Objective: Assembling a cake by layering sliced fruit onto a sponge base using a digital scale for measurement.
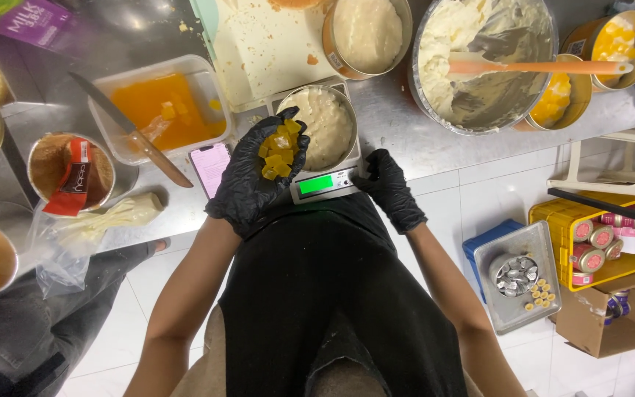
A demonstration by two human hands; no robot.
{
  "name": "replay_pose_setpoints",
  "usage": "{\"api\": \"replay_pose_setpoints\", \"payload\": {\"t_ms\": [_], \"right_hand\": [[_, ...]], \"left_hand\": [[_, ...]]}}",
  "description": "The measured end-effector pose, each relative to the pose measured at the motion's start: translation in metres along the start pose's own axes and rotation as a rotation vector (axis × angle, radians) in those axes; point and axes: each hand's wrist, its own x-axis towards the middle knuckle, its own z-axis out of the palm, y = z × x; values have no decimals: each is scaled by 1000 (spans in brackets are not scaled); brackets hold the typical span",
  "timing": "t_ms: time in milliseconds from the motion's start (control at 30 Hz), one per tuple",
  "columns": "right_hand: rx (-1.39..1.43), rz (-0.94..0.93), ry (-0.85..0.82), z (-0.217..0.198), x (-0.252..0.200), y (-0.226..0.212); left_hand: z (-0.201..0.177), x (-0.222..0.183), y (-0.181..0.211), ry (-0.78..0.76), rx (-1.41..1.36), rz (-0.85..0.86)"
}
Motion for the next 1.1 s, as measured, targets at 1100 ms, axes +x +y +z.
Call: {"api": "replay_pose_setpoints", "payload": {"t_ms": [1100], "right_hand": [[-3, -435, -65, -18, 86, -127]], "left_hand": [[-19, -8, 2, 25, 241, 193]]}}
